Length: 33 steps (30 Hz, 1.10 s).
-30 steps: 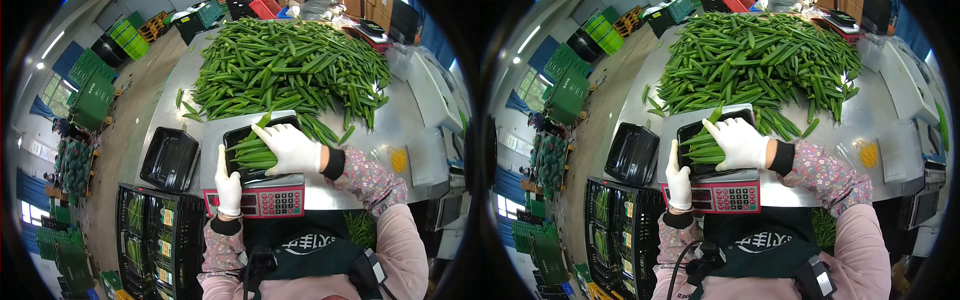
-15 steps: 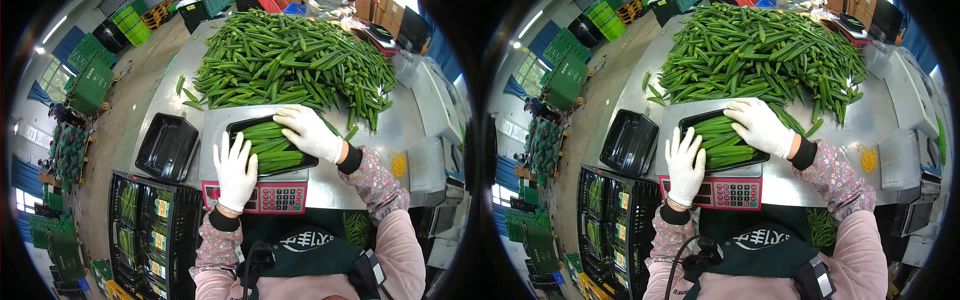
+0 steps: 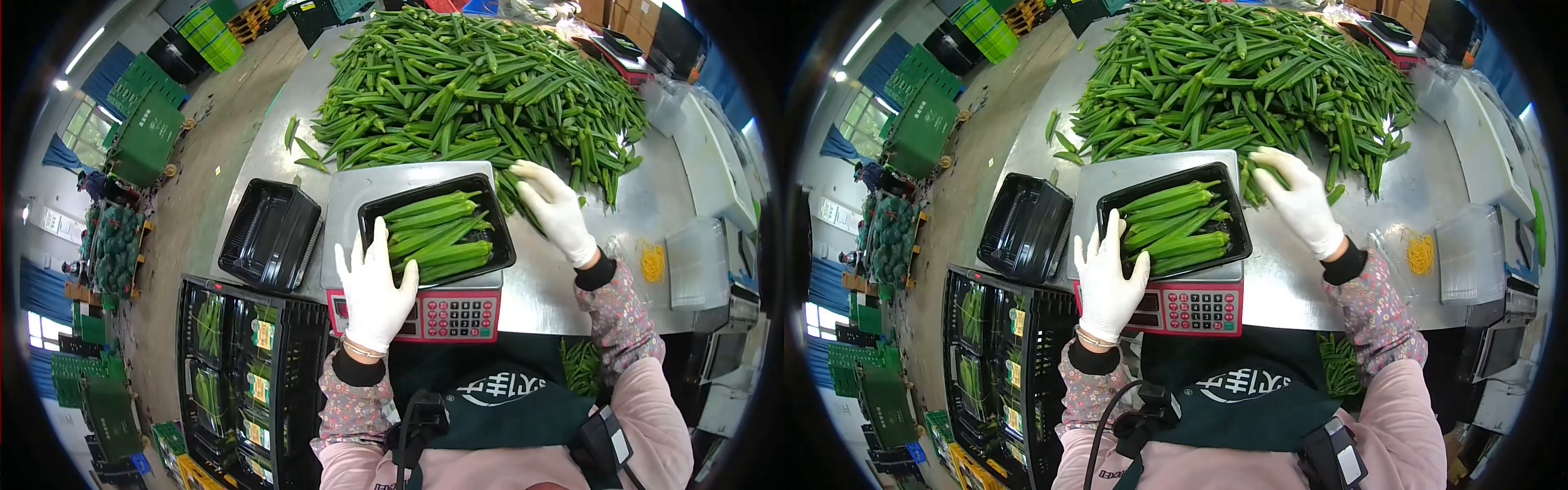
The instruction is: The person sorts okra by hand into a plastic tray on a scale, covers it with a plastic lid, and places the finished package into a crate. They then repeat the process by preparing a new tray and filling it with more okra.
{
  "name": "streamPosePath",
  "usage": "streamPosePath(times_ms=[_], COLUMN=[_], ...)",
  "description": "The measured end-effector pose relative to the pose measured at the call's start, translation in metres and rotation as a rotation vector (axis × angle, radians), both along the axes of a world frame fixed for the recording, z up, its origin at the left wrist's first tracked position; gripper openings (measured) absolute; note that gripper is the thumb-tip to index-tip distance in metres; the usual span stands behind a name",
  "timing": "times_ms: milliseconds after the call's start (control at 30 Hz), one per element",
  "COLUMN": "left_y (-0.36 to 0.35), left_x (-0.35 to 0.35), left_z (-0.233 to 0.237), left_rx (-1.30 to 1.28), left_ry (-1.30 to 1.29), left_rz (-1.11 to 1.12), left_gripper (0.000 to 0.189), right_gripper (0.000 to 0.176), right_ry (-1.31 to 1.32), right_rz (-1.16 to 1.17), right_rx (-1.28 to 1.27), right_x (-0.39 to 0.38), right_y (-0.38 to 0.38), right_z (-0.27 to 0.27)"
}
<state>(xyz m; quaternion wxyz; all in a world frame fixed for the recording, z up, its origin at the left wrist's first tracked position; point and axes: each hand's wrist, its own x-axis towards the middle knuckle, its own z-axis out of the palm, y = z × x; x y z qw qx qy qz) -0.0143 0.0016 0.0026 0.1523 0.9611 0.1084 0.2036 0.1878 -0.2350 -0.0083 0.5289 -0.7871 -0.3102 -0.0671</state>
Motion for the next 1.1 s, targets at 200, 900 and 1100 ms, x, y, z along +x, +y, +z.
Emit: streamPosePath(times_ms=[200,900,1100], left_y=[0.004,0.023,0.027], left_x=[0.003,0.02,0.024], left_z=[-0.003,-0.011,-0.011], left_rx=[0.145,0.086,0.059], left_ry=[-0.075,-0.151,-0.144], left_rz=[-0.01,0.124,0.155], left_gripper=[0.029,0.014,0.013], right_gripper=[0.026,0.02,0.021], right_ry=[0.386,-0.252,-0.212], right_rz=[-0.101,-0.011,-0.003], right_rx=[0.031,0.057,0.047], right_x=[-0.01,-0.075,-0.077], right_y=[-0.052,-0.004,-0.008], right_z=[-0.027,-0.003,-0.008])
